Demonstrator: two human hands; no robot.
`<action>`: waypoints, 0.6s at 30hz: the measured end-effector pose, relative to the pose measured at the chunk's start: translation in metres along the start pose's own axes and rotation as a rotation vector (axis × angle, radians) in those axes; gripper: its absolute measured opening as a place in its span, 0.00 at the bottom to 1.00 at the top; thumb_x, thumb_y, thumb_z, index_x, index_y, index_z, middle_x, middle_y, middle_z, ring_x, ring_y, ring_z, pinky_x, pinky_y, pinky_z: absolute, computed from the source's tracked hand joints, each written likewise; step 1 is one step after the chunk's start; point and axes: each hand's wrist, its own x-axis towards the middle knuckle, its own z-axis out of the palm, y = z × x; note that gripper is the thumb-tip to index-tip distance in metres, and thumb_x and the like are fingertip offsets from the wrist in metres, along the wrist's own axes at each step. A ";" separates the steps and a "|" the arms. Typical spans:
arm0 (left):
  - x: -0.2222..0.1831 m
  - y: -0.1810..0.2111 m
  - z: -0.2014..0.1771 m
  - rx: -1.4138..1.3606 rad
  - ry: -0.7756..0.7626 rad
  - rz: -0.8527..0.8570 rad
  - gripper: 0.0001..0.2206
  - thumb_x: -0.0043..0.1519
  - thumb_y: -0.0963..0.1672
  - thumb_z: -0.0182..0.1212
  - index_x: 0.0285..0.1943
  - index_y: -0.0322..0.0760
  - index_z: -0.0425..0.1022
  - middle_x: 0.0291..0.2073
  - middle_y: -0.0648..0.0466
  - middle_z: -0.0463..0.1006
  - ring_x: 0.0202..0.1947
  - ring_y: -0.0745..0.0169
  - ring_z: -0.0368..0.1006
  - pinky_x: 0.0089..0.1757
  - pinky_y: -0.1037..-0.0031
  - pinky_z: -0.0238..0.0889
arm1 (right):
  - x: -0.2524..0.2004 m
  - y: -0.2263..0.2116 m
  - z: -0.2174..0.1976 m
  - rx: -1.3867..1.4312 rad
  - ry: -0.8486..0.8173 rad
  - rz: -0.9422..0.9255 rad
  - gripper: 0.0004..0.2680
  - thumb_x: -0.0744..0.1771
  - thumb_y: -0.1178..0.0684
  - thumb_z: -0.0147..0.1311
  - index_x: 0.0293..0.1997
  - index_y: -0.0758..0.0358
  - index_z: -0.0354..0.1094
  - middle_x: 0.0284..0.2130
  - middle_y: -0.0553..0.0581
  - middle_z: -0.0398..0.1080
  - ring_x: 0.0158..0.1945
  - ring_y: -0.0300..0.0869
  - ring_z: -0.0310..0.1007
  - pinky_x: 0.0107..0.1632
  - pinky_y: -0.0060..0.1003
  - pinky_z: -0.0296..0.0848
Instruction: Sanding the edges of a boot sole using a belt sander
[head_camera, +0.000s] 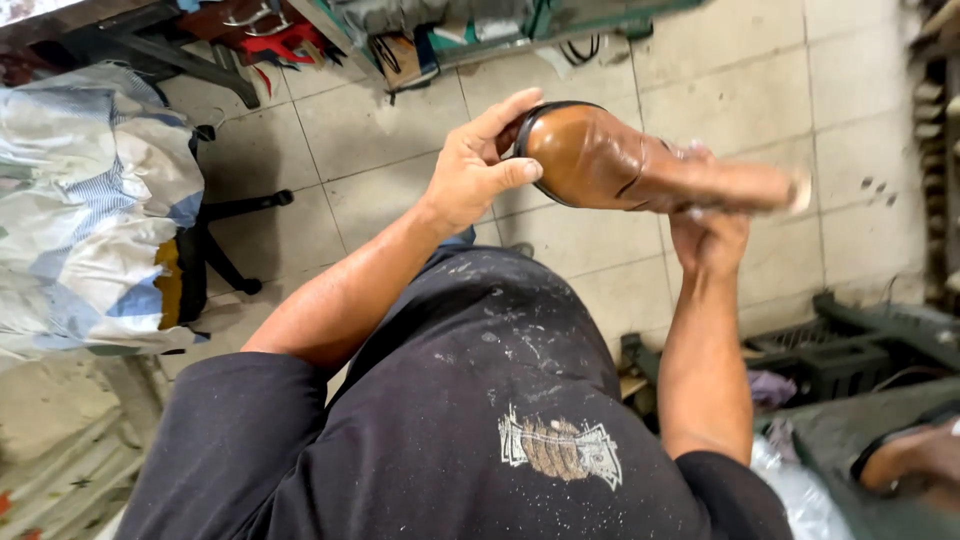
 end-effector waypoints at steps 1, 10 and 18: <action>0.002 -0.001 0.004 -0.056 0.179 -0.007 0.30 0.60 0.43 0.74 0.71 0.34 0.66 0.60 0.50 0.72 0.60 0.58 0.69 0.63 0.67 0.65 | 0.001 -0.001 -0.001 -0.193 -0.092 -0.135 0.29 0.61 0.52 0.61 0.70 0.71 0.55 0.65 0.63 0.63 0.71 0.56 0.61 0.75 0.54 0.59; 0.027 0.062 -0.014 -0.334 0.209 0.395 0.20 0.58 0.37 0.73 0.58 0.23 0.75 0.52 0.36 0.81 0.54 0.52 0.79 0.53 0.68 0.74 | 0.020 0.028 0.004 -0.967 -0.198 -1.020 0.18 0.69 0.54 0.49 0.64 0.78 0.57 0.58 0.82 0.57 0.66 0.69 0.58 0.71 0.59 0.54; 0.034 0.124 -0.022 -0.230 0.123 0.479 0.16 0.61 0.40 0.70 0.57 0.26 0.75 0.51 0.39 0.82 0.29 0.77 0.75 0.26 0.91 0.62 | -0.026 0.007 0.155 -1.140 -0.061 -1.353 0.16 0.69 0.58 0.53 0.56 0.87 0.58 0.57 0.99 0.53 0.62 0.86 0.57 0.70 0.72 0.51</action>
